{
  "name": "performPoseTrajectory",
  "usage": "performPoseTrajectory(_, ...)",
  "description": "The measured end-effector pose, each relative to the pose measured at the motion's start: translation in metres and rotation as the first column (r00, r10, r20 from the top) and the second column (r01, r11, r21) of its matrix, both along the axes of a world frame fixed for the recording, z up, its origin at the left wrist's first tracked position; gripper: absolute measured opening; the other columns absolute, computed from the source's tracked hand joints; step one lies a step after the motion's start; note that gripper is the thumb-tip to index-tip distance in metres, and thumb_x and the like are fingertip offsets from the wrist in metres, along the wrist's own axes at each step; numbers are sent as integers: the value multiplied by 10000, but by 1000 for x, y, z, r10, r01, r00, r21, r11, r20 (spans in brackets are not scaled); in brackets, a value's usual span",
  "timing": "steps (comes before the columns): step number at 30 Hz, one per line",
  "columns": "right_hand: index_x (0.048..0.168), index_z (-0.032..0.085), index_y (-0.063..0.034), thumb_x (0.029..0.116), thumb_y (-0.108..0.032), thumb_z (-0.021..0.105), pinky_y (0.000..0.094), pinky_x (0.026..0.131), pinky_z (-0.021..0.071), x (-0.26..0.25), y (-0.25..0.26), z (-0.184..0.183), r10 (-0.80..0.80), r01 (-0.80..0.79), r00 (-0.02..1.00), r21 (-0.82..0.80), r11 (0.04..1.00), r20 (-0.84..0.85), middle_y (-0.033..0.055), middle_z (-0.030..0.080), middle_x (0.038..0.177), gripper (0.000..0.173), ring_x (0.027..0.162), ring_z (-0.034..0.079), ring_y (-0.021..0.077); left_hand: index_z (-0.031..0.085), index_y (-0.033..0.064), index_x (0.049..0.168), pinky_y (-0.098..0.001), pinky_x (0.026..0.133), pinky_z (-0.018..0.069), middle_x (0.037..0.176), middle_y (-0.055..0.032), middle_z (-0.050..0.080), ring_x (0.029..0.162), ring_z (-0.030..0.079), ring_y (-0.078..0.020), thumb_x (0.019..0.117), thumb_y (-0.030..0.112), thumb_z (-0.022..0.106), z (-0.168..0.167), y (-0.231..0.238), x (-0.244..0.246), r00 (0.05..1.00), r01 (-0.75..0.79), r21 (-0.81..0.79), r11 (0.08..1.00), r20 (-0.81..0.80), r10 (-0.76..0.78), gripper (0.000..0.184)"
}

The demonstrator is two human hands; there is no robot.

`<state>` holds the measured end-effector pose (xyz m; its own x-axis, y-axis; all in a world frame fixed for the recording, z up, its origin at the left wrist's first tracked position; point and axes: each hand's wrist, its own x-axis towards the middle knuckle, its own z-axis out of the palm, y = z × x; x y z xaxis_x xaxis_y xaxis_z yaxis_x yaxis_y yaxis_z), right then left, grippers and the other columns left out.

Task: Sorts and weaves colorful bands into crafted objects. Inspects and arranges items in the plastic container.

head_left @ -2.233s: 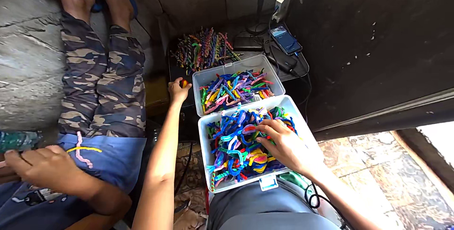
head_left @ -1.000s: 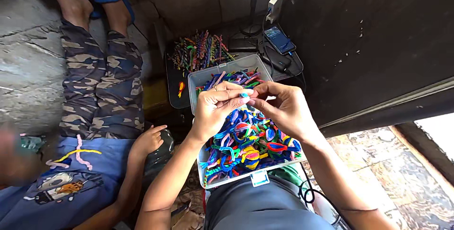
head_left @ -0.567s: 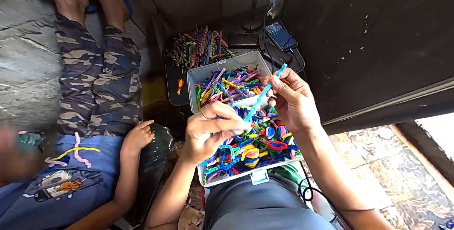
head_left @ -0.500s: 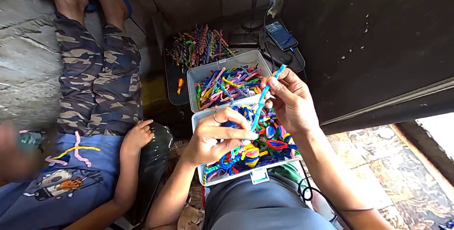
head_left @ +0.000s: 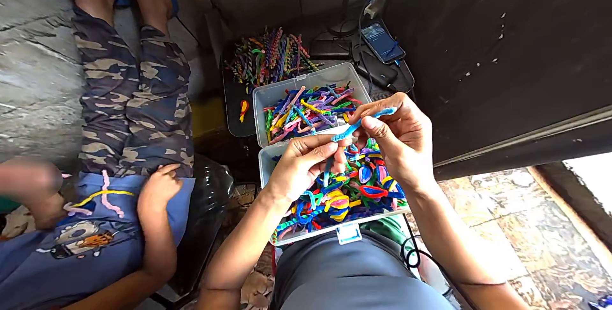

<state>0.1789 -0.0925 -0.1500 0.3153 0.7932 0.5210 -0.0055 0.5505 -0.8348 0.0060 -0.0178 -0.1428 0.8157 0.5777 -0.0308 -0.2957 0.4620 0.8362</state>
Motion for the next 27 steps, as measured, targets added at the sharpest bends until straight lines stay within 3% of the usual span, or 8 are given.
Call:
performPoseTrajectory(2, 1030, 583, -145, 1032, -89, 561, 156, 683, 577, -1, -4, -2, -57, 56, 993, 11, 998, 100, -61, 682, 1056, 60, 794, 657, -11, 768, 45, 1018, -227, 715, 626, 824, -12, 770, 723, 737, -68, 1010, -37, 502, 1, 1, 0, 995, -88, 218, 972, -35, 98, 278)
performPoseTrajectory(5, 1009, 604, -72, 1018, -100, 574, 175, 745, 557, -9, -13, -3, -169, 161, 944, 53, 986, 282, -23, 684, 1009, 42, 852, 649, -4, 733, -26, 1070, -242, 702, 643, 874, -27, 781, 740, 751, -79, 981, -87, 550, 4, 5, 1, 960, -221, 559, 799, -22, 280, 212)
performPoseTrajectory(10, 917, 641, 8, 976, -61, 594, 174, 756, 526, -39, -25, 10, -273, 202, 807, 191, 961, 524, 92, 648, 880, 102, 852, 638, 84, 750, -88, 977, -203, 759, 572, 862, -141, 762, 798, 728, -75, 868, -24, 647, -5, -7, 12, 882, -248, 956, 159, 155, 446, 163)
performPoseTrajectory(12, 940, 635, -13, 997, -104, 598, 163, 703, 535, -22, -24, 14, -286, 250, 842, 139, 958, 457, 30, 655, 879, 113, 796, 628, 18, 756, -74, 947, -176, 702, 541, 797, -140, 741, 729, 698, -75, 883, -21, 656, -9, -10, 13, 869, -249, 968, 42, 204, 451, 130)
performPoseTrajectory(15, 930, 562, -163, 1007, -99, 574, 107, 570, 477, -1, -12, 11, -222, 231, 966, -55, 971, 133, -111, 618, 812, 101, 635, 554, -59, 749, -81, 916, -168, 745, 565, 814, -143, 754, 760, 724, -75, 925, 6, 685, -6, -12, 5, 875, -238, 970, 42, 195, 443, 108)
performPoseTrajectory(18, 896, 568, -205, 1025, -103, 557, 119, 517, 464, -3, -7, 3, -104, 72, 979, -183, 981, -177, -92, 611, 745, 165, 555, 531, -27, 731, -99, 940, -188, 728, 589, 804, -140, 745, 743, 730, -86, 962, 15, 644, -12, -16, 3, 902, -175, 968, 182, 83, 424, 145)
performPoseTrajectory(23, 964, 602, -177, 1056, -122, 520, 123, 507, 499, 0, -10, -4, -84, 25, 969, -245, 969, -232, -70, 642, 804, 135, 581, 577, -18, 689, -122, 1100, -182, 700, 603, 852, -79, 734, 724, 706, -42, 1014, 34, 589, -18, -18, -8, 942, 7, 823, 568, -197, 273, 204)
performPoseTrajectory(27, 1050, 607, -154, 1049, -82, 521, 128, 509, 513, 3, -11, -3, -105, 47, 962, -227, 973, -253, -56, 664, 838, 113, 582, 593, -9, 703, -57, 1002, -150, 699, 588, 823, 11, 730, 722, 691, 13, 1003, 49, 612, -15, -11, -17, 949, 114, 689, 716, -289, 127, 140)
